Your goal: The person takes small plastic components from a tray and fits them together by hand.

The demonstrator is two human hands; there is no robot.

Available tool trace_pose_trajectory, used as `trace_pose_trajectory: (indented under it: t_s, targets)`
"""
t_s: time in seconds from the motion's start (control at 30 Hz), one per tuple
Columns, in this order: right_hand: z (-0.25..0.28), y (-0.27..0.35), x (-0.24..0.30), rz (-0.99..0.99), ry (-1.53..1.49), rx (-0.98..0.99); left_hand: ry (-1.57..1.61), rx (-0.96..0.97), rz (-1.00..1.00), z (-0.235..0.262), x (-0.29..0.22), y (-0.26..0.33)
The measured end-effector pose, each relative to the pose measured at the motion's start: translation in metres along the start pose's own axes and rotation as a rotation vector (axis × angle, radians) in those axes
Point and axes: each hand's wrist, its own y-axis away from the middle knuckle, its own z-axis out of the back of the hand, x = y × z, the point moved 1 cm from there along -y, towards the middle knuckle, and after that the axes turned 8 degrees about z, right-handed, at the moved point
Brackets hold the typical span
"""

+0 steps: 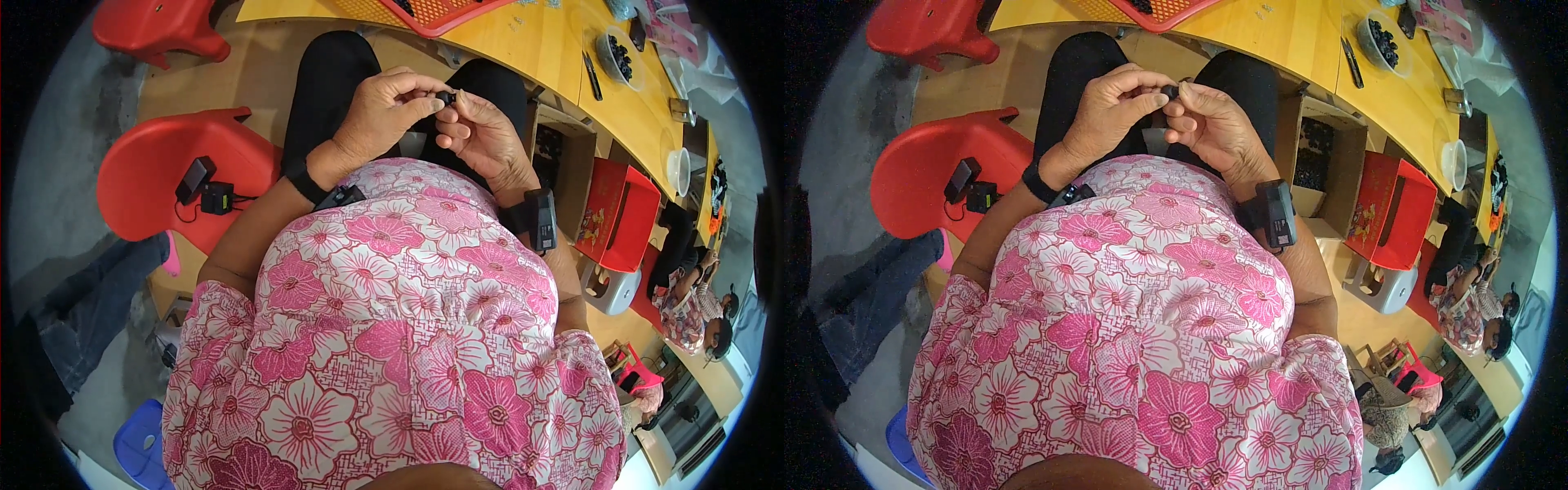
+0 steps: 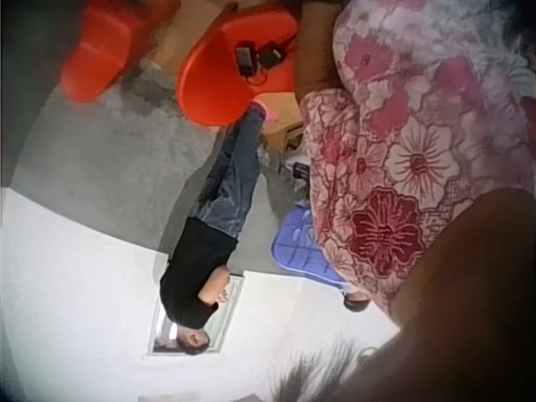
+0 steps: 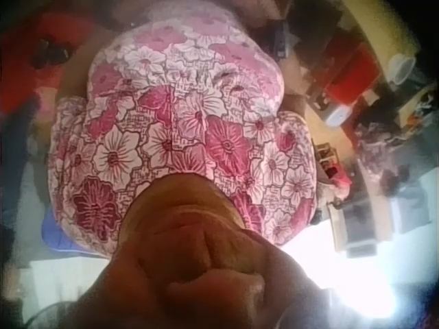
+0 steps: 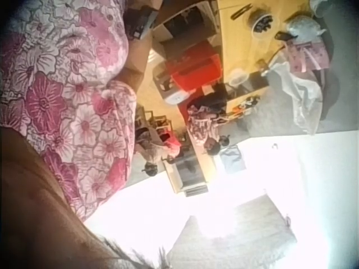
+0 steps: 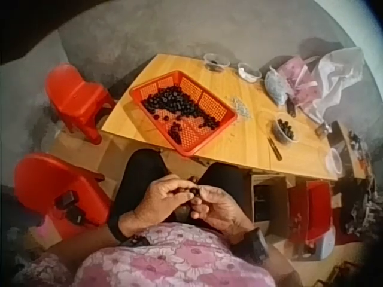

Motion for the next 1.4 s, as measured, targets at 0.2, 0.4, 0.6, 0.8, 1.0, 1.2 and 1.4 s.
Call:
trace_pose_trajectory:
  t_s: [0.2,0.4,0.6,0.8,1.0,1.2,1.4]
  targets:
    - [-0.004,-0.001,0.003,0.009,0.015,0.025,-0.027,-0.025,-0.086,0.001,0.002,-0.003]
    - [-0.002,-0.002,0.004,0.01,0.051,0.047,-0.104,0.043,-0.063,0.005,0.0,-0.004]
    - [-0.003,-0.001,0.002,0.003,0.07,0.021,-0.017,0.01,-0.086,0.001,0.005,-0.005]
    - [-0.002,0.0,-0.002,0.006,0.048,0.011,-0.043,-0.01,-0.116,0.002,0.009,-0.004]
    - [-0.002,0.0,-0.005,0.037,0.07,0.024,-0.025,0.003,-0.081,0.001,0.007,-0.002]
    - [0.0,0.002,-0.005,0.02,0.095,-0.02,0.064,0.028,0.0,-0.001,0.01,-0.001]
    - [0.007,0.001,-0.001,0.001,0.137,-0.018,0.051,0.086,0.044,0.001,0.011,-0.002]
